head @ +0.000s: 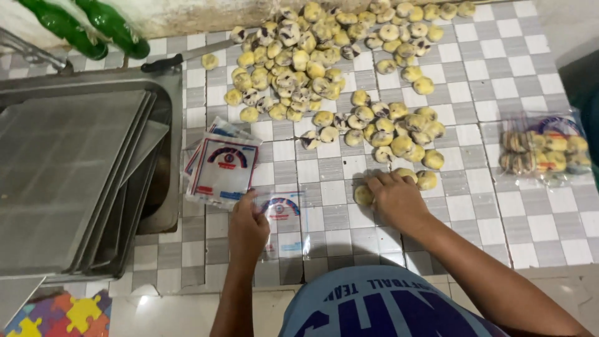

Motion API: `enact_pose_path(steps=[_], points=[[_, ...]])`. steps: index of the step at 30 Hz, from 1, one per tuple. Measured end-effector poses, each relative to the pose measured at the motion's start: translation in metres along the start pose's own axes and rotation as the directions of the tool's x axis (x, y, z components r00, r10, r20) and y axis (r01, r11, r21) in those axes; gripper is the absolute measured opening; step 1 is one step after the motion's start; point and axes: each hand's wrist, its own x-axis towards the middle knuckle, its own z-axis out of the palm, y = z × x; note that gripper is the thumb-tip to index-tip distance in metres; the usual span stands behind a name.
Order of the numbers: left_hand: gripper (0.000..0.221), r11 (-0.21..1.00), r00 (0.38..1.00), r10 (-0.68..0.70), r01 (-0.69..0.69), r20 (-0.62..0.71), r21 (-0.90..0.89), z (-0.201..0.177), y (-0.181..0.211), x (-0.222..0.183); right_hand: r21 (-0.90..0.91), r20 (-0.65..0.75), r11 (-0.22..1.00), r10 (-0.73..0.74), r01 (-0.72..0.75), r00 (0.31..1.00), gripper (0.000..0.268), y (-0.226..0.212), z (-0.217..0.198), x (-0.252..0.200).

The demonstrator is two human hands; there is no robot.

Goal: The person is manually picking up small yellow pastries from a large pile on a tiled counter and placing them into small plastic bags for packaging.

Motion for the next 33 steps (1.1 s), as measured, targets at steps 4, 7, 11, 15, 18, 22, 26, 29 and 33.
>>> enact_pose_path(steps=[4, 7, 11, 15, 18, 22, 26, 29, 33], points=[[0.041, 0.997, 0.998, -0.059, 0.059, -0.002, 0.044, 0.014, -0.012, 0.017, 0.101, 0.092, 0.994, -0.039, 0.03, 0.995, 0.05, -0.01, -0.04, 0.004], [0.022, 0.964, 0.957, -0.247, 0.226, 0.155, 0.142, 0.018, -0.013, 0.032, 0.217, 0.113, 0.975, -0.068, 0.042, 0.991, 0.041, -0.004, -0.032, 0.007], [0.015, 0.98, 0.965, -0.188, 0.171, 0.185, 0.102, 0.014, 0.007, 0.029, 0.354, 0.219, 0.935, -0.083, 0.0, 0.972, 0.038, 0.007, -0.024, 0.005], [0.01, 0.942, 0.935, -0.256, 0.299, 0.248, -0.154, 0.016, 0.027, 0.019, 0.701, 0.262, 0.687, -0.003, -0.188, 0.965, 0.032, 0.011, -0.047, 0.005], [0.007, 0.864, 0.911, -0.297, 0.384, 0.288, -0.324, 0.019, 0.056, 0.014, 0.883, 0.156, 0.434, 0.089, -0.179, 0.984, 0.031, 0.012, -0.048, 0.01], [0.009, 0.717, 0.868, -0.348, 0.49, 0.355, -0.495, 0.035, 0.081, 0.004, 0.985, 0.011, 0.17, 0.14, -0.035, 0.99, 0.031, 0.006, -0.052, 0.011], [0.017, 0.64, 0.806, -0.386, 0.584, 0.448, -0.499, 0.061, 0.076, -0.003, 0.982, -0.08, 0.179, 0.162, 0.05, 0.983, 0.031, -0.002, -0.045, 0.014], [0.021, 0.61, 0.785, -0.4, 0.613, 0.473, -0.502, 0.068, 0.073, -0.006, 0.942, -0.128, 0.33, 0.182, 0.063, 0.975, 0.028, -0.003, -0.041, 0.016], [0.025, 0.63, 0.81, -0.355, 0.577, 0.467, -0.52, 0.059, 0.085, -0.006, 0.877, -0.02, 0.479, 0.134, -0.047, 0.991, 0.031, -0.008, -0.032, 0.012]])
